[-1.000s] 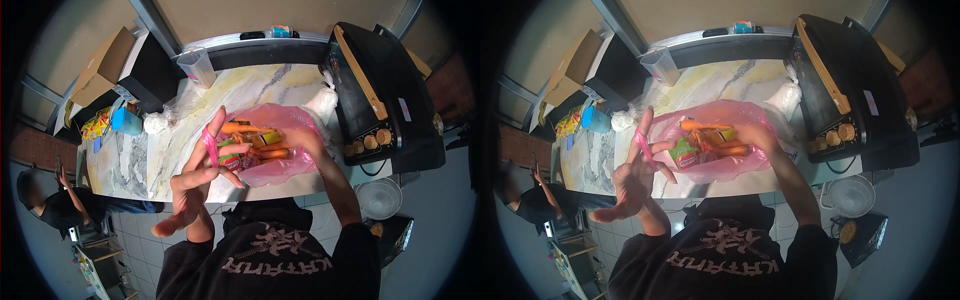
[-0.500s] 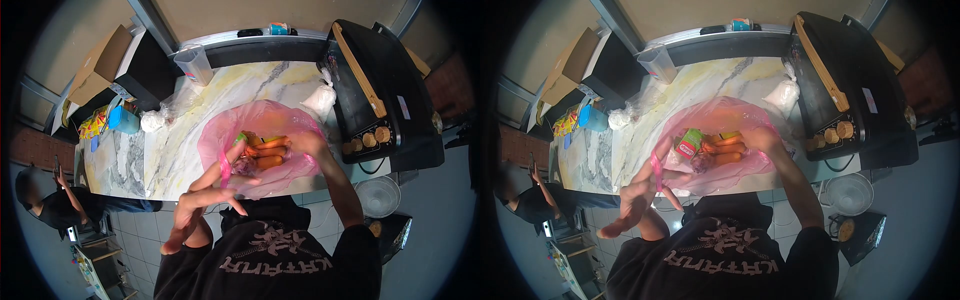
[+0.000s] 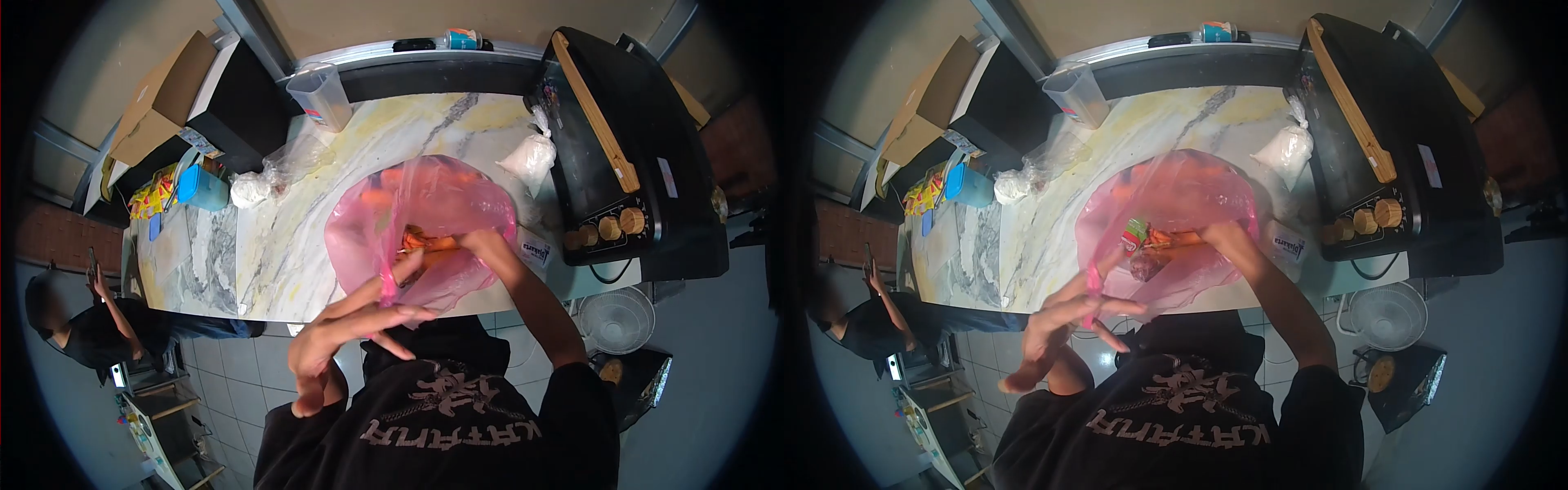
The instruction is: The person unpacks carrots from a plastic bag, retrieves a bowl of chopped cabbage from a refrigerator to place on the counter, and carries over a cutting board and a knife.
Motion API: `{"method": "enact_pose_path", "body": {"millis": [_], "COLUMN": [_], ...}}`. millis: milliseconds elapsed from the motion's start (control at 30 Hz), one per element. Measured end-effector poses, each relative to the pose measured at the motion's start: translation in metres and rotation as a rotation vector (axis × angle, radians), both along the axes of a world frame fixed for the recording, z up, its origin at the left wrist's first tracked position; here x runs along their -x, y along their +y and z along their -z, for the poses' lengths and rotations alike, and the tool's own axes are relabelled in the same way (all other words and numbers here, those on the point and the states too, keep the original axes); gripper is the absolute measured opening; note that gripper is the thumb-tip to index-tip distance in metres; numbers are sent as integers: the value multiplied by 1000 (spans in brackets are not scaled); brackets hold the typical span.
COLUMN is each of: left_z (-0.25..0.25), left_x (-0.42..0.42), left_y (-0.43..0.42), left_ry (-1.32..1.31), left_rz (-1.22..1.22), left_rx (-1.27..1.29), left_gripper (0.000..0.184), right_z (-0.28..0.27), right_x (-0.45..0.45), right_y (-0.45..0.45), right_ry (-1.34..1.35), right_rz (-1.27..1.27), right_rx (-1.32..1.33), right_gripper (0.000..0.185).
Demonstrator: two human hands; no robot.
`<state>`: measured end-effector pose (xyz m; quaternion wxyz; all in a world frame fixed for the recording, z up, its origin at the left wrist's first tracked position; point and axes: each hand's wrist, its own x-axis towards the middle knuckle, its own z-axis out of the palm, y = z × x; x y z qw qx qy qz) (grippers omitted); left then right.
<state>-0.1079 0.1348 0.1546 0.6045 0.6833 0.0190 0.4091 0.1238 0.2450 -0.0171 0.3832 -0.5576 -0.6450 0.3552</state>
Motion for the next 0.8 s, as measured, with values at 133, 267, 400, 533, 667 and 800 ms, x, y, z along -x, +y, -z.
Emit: {"method": "enact_pose_path", "body": {"millis": [133, 267, 400, 533, 667, 800], "left_z": [1, -3, -4, -1, 3, 4], "left_x": [6, 3, -7, -5, -4, -7], "left_y": [8, 9, 12, 13, 12, 10], "left_ry": [-12, -64, -176, -114, -124, -69], "left_rz": [-177, -294, -375, -335, -305, -341], "left_rx": [-36, 9, 49, 7, 19, 28], "left_gripper": [120, 116, 111, 104, 104, 97], "right_z": [-49, -126, -150, -186, -201, -187], "right_x": [-20, -29, -66, -101, -129, -129], "right_y": [-17, -46, -67, -87, -96, -93], "right_ry": [-209, -185, -202, 18, 321, 543], "right_rz": [-195, -272, -145, 112, 350, 484], "right_rx": [-616, -119, -249, -133, -191, -294], "right_gripper": [25, 16, 13, 30, 33, 33]}}
